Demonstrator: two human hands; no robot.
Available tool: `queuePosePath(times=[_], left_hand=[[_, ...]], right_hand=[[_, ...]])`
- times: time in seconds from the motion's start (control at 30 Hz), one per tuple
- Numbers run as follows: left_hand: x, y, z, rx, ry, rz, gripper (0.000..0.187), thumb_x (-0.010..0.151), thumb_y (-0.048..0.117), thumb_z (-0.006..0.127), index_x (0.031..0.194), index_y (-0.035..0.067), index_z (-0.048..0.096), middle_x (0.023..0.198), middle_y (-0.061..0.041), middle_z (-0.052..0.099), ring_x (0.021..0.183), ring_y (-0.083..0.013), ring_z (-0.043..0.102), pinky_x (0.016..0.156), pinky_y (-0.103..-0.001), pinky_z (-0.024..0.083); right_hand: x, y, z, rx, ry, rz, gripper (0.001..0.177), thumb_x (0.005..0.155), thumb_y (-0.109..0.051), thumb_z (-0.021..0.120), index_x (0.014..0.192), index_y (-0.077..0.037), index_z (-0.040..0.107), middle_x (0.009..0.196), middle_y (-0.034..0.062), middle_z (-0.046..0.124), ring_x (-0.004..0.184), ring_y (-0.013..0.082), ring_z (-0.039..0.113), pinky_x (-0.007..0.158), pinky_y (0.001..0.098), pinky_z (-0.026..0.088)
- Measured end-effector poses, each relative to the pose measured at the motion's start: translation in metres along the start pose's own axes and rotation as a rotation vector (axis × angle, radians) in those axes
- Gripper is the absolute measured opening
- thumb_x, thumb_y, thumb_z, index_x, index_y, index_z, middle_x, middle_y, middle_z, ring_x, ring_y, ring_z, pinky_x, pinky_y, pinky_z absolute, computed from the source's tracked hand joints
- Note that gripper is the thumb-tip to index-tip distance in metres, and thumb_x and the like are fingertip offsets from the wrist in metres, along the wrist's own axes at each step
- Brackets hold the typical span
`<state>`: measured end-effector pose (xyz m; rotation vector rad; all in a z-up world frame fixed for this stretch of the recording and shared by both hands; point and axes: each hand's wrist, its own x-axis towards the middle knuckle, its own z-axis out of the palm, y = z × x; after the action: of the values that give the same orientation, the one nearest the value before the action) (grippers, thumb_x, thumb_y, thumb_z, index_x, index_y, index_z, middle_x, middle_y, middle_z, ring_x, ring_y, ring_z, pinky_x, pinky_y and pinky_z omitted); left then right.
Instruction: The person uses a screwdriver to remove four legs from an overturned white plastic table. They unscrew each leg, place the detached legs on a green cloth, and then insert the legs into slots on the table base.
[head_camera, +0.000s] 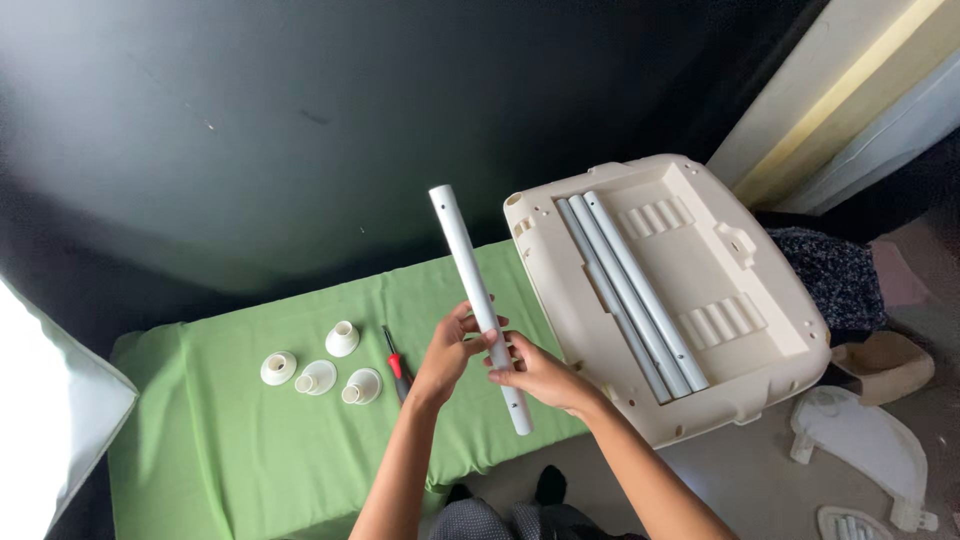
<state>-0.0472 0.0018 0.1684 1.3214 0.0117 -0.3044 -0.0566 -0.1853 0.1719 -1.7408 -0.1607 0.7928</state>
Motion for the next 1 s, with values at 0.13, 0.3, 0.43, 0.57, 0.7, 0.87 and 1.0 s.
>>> queuePosePath(times=[0.13,0.3,0.43,0.57,0.7,0.87,1.0], left_hand=[[-0.001,0.005,0.005,0.078,-0.048,-0.023,0.055,0.089,0.011,0.069,0.141,0.005,0.053,0.114,-0.010,0.074,0.099,-0.0205,0.067,0.088,-0.037,0.055],[-0.005,0.008,0.000,0.188,-0.104,0.067,0.053,0.095,0.015,0.069,0.146,0.009,0.055,0.119,-0.007,0.067,0.103,-0.0164,0.063,0.095,-0.034,0.053],[-0.015,0.011,0.007,0.210,-0.056,0.141,0.045,0.097,0.013,0.066,0.141,0.008,0.058,0.118,-0.005,0.066,0.100,-0.0163,0.068,0.089,-0.034,0.056],[-0.019,0.033,0.020,0.455,0.025,0.263,0.044,0.094,0.012,0.069,0.137,0.009,0.064,0.115,-0.007,0.068,0.092,-0.0203,0.068,0.084,-0.034,0.057],[-0.012,0.052,0.035,0.463,0.072,0.348,0.063,0.086,0.016,0.076,0.144,0.008,0.052,0.117,-0.008,0.067,0.096,-0.0185,0.065,0.081,-0.034,0.057],[0.001,0.053,0.060,0.210,-0.067,0.220,0.062,0.093,0.020,0.074,0.144,0.003,0.045,0.120,-0.015,0.068,0.103,-0.0167,0.067,0.087,-0.032,0.055],[0.000,0.037,0.080,0.177,-0.097,0.205,0.044,0.100,0.020,0.067,0.136,-0.004,0.057,0.113,-0.021,0.073,0.097,-0.0219,0.069,0.082,-0.036,0.057]], right_hand=[[0.000,-0.004,0.000,-0.044,0.031,-0.006,0.073,0.088,-0.013,0.069,0.152,-0.016,0.035,0.124,0.0083,0.068,0.116,0.0181,0.069,0.099,0.0400,0.058],[-0.004,-0.010,-0.008,0.180,0.074,0.011,0.061,0.091,-0.015,0.067,0.146,-0.015,0.040,0.122,0.0027,0.068,0.110,0.0187,0.072,0.097,0.0416,0.058],[-0.010,-0.012,-0.024,0.225,0.174,-0.183,0.053,0.093,-0.012,0.067,0.142,-0.006,0.049,0.115,0.0095,0.070,0.106,0.0223,0.073,0.092,0.0419,0.056],[-0.022,-0.016,-0.034,0.211,0.261,-0.251,0.050,0.091,-0.011,0.069,0.137,-0.005,0.051,0.114,0.0106,0.071,0.108,0.0218,0.073,0.096,0.0398,0.058],[-0.041,-0.020,-0.037,0.058,0.304,-0.230,0.049,0.089,-0.011,0.073,0.133,-0.005,0.053,0.118,0.0100,0.071,0.115,0.0188,0.070,0.096,0.0387,0.057],[-0.062,-0.024,-0.028,0.022,0.265,-0.176,0.056,0.088,-0.015,0.074,0.138,-0.009,0.051,0.119,0.0077,0.072,0.117,0.0171,0.069,0.098,0.0370,0.056],[-0.084,-0.017,-0.035,-0.016,0.235,-0.164,0.056,0.088,-0.017,0.075,0.139,-0.007,0.052,0.124,0.0045,0.071,0.112,0.0182,0.069,0.097,0.0363,0.056]])
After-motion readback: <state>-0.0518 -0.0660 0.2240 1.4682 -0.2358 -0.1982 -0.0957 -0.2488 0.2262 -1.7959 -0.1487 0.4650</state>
